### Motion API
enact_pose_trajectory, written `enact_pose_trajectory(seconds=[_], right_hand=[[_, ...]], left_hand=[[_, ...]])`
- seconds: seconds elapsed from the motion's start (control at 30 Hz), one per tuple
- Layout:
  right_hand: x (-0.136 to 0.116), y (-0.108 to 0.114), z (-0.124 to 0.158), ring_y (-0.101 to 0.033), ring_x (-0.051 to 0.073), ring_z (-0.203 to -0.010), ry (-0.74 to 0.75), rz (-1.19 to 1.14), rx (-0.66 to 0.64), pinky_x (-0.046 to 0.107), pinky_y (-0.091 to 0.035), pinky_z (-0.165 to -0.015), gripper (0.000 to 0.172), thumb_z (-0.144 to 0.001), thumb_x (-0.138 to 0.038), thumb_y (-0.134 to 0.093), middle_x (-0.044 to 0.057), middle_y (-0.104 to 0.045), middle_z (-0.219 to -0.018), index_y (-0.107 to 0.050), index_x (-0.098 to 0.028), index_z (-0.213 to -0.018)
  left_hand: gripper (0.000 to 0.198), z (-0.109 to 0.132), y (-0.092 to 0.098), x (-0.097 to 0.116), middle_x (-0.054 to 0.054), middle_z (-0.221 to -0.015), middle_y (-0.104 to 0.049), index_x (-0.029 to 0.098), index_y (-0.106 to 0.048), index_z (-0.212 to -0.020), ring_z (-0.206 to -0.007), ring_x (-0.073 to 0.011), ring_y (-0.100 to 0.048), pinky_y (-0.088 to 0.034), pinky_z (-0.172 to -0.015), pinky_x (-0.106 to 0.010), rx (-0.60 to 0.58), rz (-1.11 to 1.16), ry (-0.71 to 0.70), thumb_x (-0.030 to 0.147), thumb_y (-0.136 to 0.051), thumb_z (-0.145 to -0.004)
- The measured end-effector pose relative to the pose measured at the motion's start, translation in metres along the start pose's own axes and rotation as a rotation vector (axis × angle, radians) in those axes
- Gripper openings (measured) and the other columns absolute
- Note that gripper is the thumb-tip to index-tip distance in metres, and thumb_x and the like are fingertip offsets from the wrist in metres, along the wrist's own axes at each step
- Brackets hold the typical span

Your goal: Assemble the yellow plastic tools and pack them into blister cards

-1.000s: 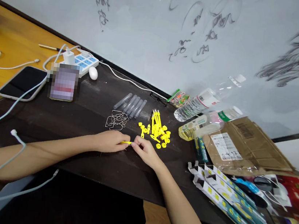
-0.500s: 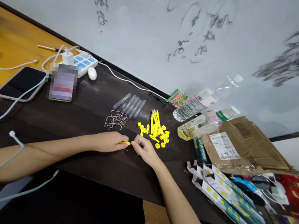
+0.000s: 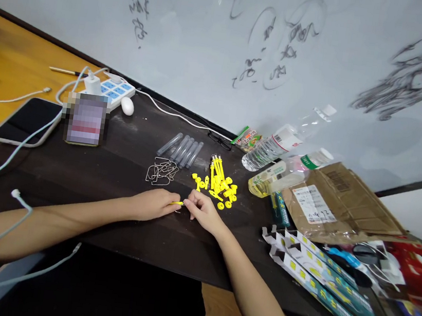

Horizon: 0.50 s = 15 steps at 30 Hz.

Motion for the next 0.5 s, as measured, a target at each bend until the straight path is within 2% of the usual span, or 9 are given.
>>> enact_pose_trajectory(seconds=[0.23,0.33,0.5], right_hand=[[-0.0071,0.0001,0.0010,-0.043,0.007,-0.047,0.020,0.003,-0.033,0.020,-0.037,-0.043,0.036,-0.084,-0.048,-0.053,-0.007,-0.036,-0.059,-0.040,-0.020,-0.066],[-0.0046,-0.0009,0.0011,-0.045,0.007,-0.047,0.011,0.014,-0.048,0.020,-0.036,-0.043,0.036,-0.083,-0.048,-0.054,-0.006,-0.037,-0.059,-0.041,-0.019,-0.065],[-0.0008,0.0006,0.0009,-0.041,0.007,-0.046,0.031,0.092,0.005,0.021,-0.031,-0.044,0.036,-0.084,-0.046,-0.055,-0.006,-0.039,-0.057,-0.039,-0.020,-0.064]], left_hand=[[0.031,-0.0002,0.0017,0.0010,-0.001,-0.067,-0.054,0.017,-0.051,-0.077,-0.063,-0.0152,-0.052,-0.032,-0.058,-0.024,-0.026,-0.014,-0.012,0.037,-0.034,-0.095],[0.031,-0.0005,0.0008,0.0021,-0.001,-0.066,-0.054,0.018,-0.051,-0.077,-0.062,-0.0150,-0.052,-0.031,-0.057,-0.024,-0.035,-0.016,-0.031,0.036,-0.034,-0.094],[0.031,0.0006,-0.0012,0.0014,-0.002,-0.066,-0.056,0.018,-0.052,-0.079,-0.061,-0.0159,-0.054,-0.032,-0.056,-0.025,-0.030,-0.072,0.010,0.036,-0.033,-0.094]])
Point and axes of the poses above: each hand's wrist, its own z-axis away from the middle knuckle, its own y-axis out of the back of the hand, x = y × z, the point moved 8 cm from there along -z, towards the middle knuckle
